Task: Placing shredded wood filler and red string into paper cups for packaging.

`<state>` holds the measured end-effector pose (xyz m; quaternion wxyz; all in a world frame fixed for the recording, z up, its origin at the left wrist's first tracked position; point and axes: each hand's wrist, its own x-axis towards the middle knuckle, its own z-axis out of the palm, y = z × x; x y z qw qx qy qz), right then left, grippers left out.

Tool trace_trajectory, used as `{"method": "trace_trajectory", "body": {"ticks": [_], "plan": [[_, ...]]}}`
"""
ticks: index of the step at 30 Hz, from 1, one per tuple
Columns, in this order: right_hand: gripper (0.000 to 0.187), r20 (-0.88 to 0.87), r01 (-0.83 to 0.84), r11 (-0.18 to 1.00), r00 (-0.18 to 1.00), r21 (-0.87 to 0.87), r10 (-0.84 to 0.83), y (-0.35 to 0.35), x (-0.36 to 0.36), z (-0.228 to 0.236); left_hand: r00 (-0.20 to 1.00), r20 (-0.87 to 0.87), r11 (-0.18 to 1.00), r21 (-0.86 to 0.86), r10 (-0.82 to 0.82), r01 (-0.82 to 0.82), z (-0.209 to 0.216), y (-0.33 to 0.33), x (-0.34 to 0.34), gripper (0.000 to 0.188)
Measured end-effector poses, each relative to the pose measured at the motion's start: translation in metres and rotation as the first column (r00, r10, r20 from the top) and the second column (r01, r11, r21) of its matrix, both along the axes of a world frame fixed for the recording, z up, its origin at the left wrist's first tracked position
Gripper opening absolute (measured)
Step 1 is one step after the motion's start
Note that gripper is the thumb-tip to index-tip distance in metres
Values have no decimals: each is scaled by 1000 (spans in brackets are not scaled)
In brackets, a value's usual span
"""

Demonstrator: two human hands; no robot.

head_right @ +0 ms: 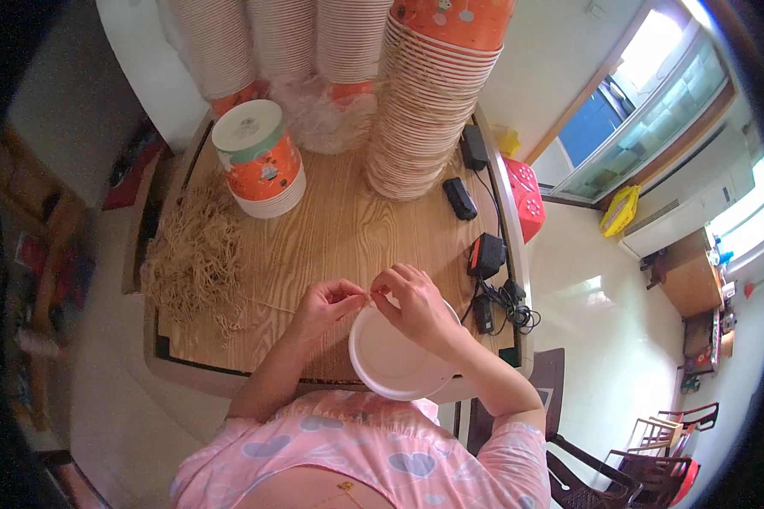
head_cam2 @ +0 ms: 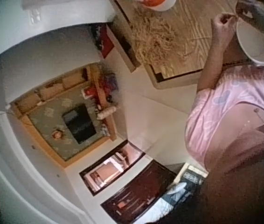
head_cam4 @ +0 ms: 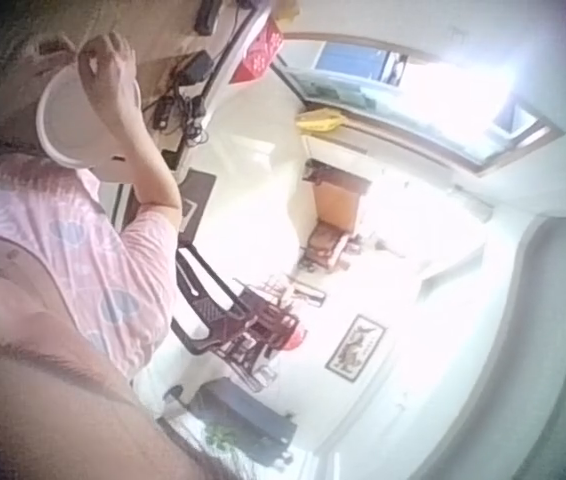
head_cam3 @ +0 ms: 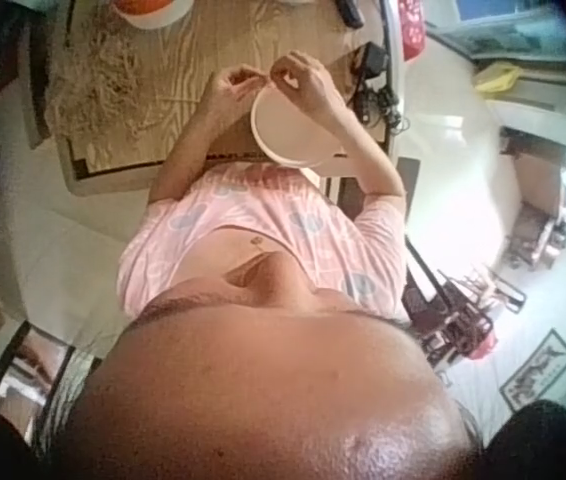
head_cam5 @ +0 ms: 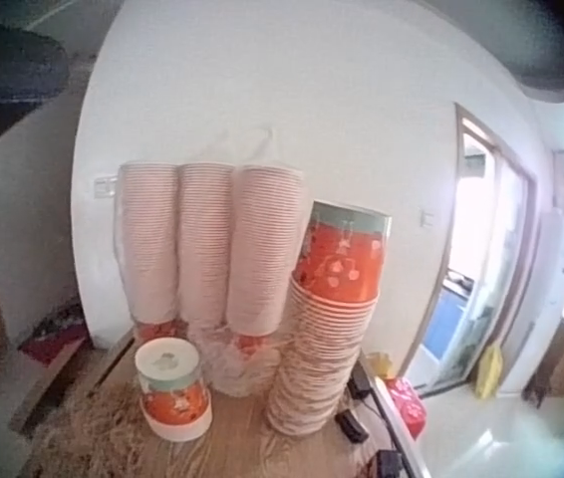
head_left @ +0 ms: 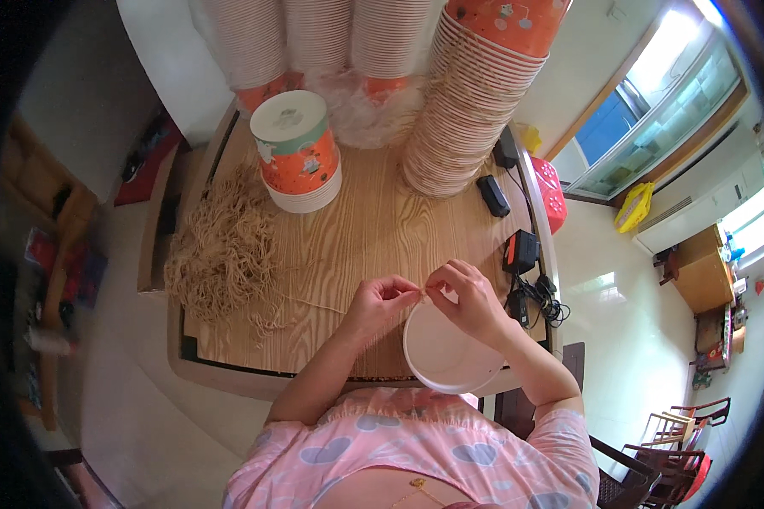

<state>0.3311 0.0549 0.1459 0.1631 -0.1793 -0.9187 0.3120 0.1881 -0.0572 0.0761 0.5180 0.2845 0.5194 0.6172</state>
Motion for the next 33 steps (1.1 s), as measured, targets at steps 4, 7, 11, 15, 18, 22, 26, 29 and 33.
{"method": "trace_trajectory", "body": {"ticks": [4,7,11,15,18,22,26,29,33], "plan": [[14,12,3,1000,1000,-4,-3,-1,3,0,998,45,999,-39,31,-29,4,0,1,7],[16,54,-43,995,998,89,38,-7,3,7,994,102,999,-11,33,-32,-1,-1,3,6],[18,44,-48,986,998,158,42,-9,0,5,986,162,999,41,27,-34,-9,-2,3,6],[17,22,-48,987,999,156,45,-2,2,-2,977,214,1000,7,4,-6,-13,-1,1,7],[17,52,-72,983,997,171,64,-4,3,-1,958,288,1000,12,-12,8,-14,-1,0,7],[17,69,-62,986,996,153,51,-12,3,6,899,435,998,62,-42,17,-16,-2,1,7],[19,117,-21,985,993,170,1,-17,0,8,897,440,998,52,-51,31,-14,-3,1,8],[15,103,-8,986,995,168,-9,-14,0,4,904,425,999,44,-39,23,-15,-3,1,8],[10,76,4,989,997,150,-15,-11,0,4,920,391,1000,20,-12,5,-6,-3,3,12]]}}
